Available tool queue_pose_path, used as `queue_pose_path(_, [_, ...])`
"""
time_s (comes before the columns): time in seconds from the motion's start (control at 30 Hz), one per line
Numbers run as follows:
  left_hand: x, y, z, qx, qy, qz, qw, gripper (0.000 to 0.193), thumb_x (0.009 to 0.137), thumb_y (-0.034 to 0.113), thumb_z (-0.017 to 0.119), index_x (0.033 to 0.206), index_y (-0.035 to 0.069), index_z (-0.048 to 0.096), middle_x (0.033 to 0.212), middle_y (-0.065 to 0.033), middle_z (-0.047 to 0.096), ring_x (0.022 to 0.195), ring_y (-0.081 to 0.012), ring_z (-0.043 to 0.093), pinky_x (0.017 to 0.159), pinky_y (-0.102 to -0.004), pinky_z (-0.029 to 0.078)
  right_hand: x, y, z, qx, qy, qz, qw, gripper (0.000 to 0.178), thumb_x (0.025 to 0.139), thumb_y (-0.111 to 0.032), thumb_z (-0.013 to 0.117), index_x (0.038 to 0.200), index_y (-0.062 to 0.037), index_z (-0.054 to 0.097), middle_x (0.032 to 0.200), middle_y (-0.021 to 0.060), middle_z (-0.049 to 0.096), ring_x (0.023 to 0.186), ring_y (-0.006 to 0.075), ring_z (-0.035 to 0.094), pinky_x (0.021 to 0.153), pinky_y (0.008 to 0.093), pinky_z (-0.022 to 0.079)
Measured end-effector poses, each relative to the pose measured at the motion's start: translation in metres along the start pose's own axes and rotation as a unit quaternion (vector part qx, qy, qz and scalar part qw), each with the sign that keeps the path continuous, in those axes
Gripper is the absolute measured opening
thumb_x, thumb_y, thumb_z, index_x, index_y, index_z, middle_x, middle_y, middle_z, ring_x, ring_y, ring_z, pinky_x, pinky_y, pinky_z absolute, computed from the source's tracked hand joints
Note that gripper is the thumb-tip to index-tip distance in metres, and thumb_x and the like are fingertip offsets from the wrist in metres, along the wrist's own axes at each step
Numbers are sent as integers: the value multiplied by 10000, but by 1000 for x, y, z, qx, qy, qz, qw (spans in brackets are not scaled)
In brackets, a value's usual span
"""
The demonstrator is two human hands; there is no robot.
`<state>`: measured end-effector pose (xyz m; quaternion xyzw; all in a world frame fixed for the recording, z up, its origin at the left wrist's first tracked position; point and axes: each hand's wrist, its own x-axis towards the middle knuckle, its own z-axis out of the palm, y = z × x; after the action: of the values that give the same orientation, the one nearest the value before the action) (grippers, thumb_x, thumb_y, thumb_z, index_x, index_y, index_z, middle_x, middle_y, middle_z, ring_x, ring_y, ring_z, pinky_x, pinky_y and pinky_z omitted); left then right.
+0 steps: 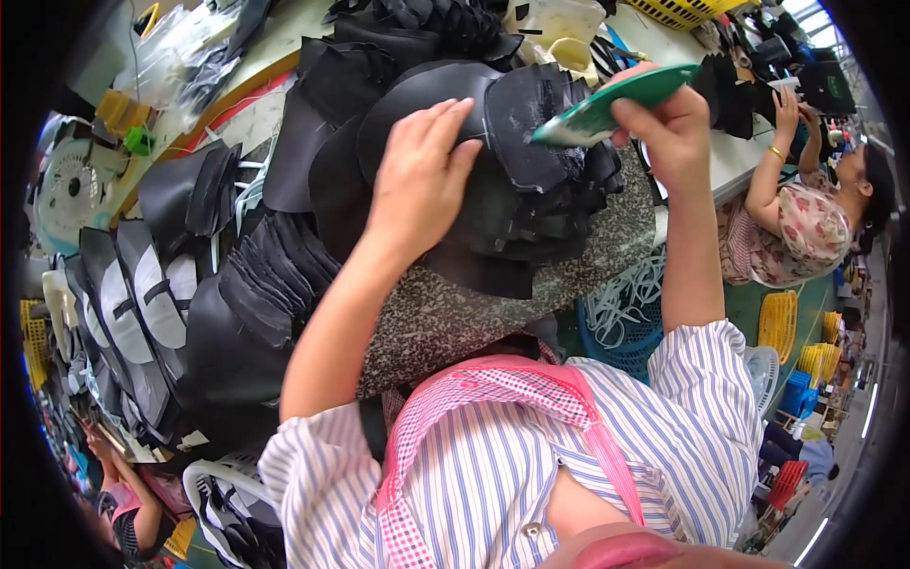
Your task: Applying glue to black shoe upper components using a handheld brush and liquid adhesive.
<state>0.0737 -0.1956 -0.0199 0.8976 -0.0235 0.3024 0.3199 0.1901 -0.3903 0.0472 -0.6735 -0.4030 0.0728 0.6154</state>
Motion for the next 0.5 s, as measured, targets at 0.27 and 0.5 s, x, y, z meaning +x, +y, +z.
queue_pose_path(0.27, [-2, 16, 56, 160, 9, 9, 987, 358, 780, 230, 484, 1100, 70, 485, 1133, -50, 479, 1086, -213, 377, 891, -353, 232, 51, 36, -9, -216, 13, -70, 974, 110, 719, -99, 614, 788, -19, 584, 608, 10, 557, 506, 61, 476, 456, 198, 367])
queue_pose_path(0.5, [-14, 11, 49, 189, 6, -7, 982, 364, 765, 232, 501, 1093, 76, 485, 1137, -39, 473, 1092, -201, 373, 891, -340, 221, -17, -5, -2, -154, -177, -43, 971, 85, 697, -90, 625, 733, -25, 585, 590, 19, 534, 497, 73, 452, 455, 213, 347])
